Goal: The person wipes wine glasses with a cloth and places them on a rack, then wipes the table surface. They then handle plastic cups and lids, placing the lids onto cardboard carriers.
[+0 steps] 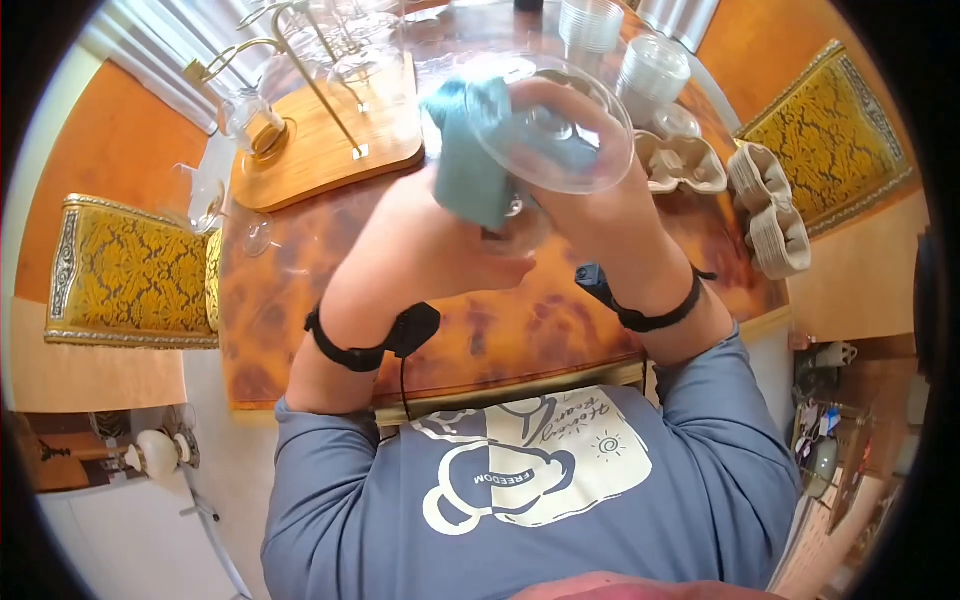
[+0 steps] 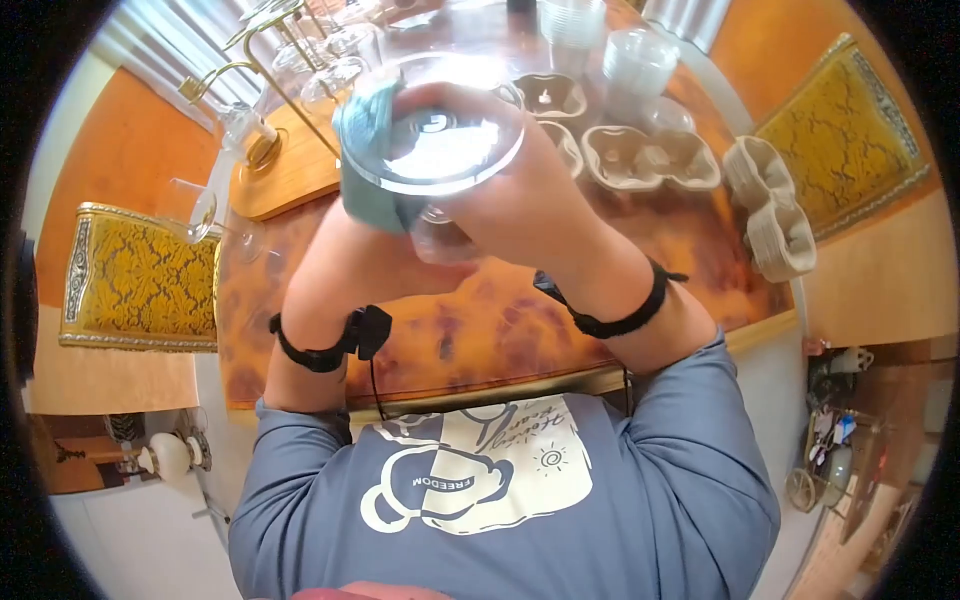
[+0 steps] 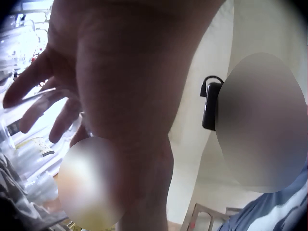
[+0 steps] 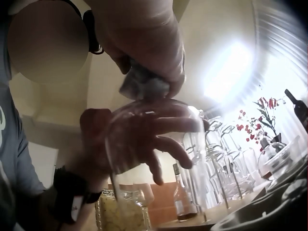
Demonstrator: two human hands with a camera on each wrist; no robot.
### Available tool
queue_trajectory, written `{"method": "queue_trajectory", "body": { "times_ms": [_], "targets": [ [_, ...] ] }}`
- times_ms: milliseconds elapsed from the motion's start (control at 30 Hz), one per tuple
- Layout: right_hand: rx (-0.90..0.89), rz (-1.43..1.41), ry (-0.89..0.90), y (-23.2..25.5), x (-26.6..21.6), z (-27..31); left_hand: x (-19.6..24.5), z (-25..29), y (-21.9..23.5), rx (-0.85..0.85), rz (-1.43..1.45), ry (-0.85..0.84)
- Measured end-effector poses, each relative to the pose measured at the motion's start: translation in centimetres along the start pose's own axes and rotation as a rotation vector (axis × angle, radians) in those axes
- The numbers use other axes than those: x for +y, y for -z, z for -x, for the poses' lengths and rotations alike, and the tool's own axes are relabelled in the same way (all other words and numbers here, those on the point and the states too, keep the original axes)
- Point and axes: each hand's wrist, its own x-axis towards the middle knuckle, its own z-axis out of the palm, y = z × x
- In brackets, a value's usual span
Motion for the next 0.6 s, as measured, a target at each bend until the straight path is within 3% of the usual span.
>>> {"method": "queue_trajectory", "body": {
  "times_ms": [67, 100, 133, 167, 200, 267, 300, 333, 433, 467, 533, 567, 600],
  "targets": [
    [-0.047, 0.056, -0.023, 0.4, 0.4, 0.1, 0.0, -0.2, -1.2, 0.034, 0.129, -0.096],
    [0.063, -0.115, 0.005, 0.1, 0.7, 0.1, 0.1, -0.5, -1.4, 0.071, 0.252, -0.192],
    [0.175, -0.286, 0.037, 0.1, 0.9, 0.1, 0.3, -0.1, -1.0, -0.013, 0.356, -0.099],
    [0.189, -0.283, 0.045, 0.5, 1.0, 0.3, -0.2, -0.2, -1.2, -0.025, 0.350, -0.110],
    [0.144, -0.444, 0.009, 1.2, 1.1, 0.6, -1.3, -0.3, -2.0, -0.002, 0.642, -0.160],
    [0.033, -0.796, 0.037, 1.5, 0.7, 0.0, -2.9, -0.7, -2.5, -0.185, 1.273, -0.132],
    [-0.025, -0.967, 0.036, 1.7, 0.5, -0.2, -3.8, -0.5, -3.0, -0.206, 1.265, -0.133],
    [-0.111, -1.297, 0.053, 1.5, 0.8, -0.3, -3.8, -0.3, -3.1, -0.353, 1.361, -0.090],
    [-0.262, -1.301, 0.110, 2.4, 2.2, 0.2, -2.3, -0.4, -3.2, -0.641, 1.596, 0.008],
    [-0.126, -1.117, 0.072, 2.5, 1.9, 0.8, -1.8, -0.6, -2.9, -0.553, 1.452, 0.003],
    [0.029, -0.666, 0.165, 2.5, 1.2, 0.3, -0.3, -0.7, -1.9, -0.336, 1.125, 0.041],
    [0.115, -0.444, 0.186, 2.4, 0.8, 0.1, -0.2, -0.5, -1.8, -0.338, 1.121, 0.041],
    [0.258, -0.305, 0.167, 2.1, 0.6, 0.0, -0.2, -0.2, -1.8, -0.152, 0.836, -0.009]
  ]
}}
